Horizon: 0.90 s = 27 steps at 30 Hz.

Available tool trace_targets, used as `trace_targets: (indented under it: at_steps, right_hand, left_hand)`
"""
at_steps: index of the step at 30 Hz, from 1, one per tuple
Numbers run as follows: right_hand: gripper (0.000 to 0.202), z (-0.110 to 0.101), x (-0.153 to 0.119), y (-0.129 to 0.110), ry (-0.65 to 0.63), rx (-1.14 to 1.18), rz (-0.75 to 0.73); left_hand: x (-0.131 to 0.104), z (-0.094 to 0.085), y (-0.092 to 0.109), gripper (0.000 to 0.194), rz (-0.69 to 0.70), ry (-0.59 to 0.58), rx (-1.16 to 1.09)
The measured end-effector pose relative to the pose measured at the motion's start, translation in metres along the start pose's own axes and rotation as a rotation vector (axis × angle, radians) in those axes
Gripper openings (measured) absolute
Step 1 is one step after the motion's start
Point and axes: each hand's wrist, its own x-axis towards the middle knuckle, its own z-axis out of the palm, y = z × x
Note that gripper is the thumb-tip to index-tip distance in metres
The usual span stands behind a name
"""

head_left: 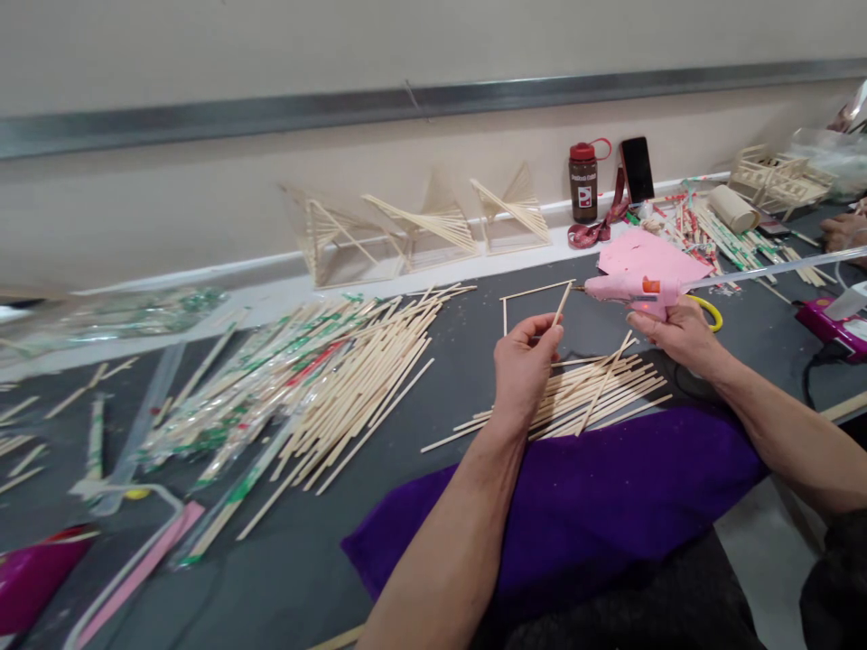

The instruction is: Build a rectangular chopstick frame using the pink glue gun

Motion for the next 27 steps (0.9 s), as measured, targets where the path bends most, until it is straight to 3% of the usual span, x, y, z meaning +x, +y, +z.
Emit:
trace_targets:
  at_steps: [18,23,27]
  right_hand:
    - [0.038,0.0007,-0.0004,-0.0013,-0.007,0.051,0.012]
    - [0.038,-0.0003,0.0013,-0.0004,0.042,0.176,0.088]
    - [0.045,-0.0005,0.0039,-0.0018,-0.028,0.292,0.119]
  left_hand:
    - [0.0003,-0.0002,-0.0015,0.031,0.014,-0.011,-0.004]
    - [0.0014,0.0009,-0.0020,0.031,0.007,-0.021,-0.037]
    - [0.0005,0.0019,0.0012,0.033,-0.015,-0.017,-0.091]
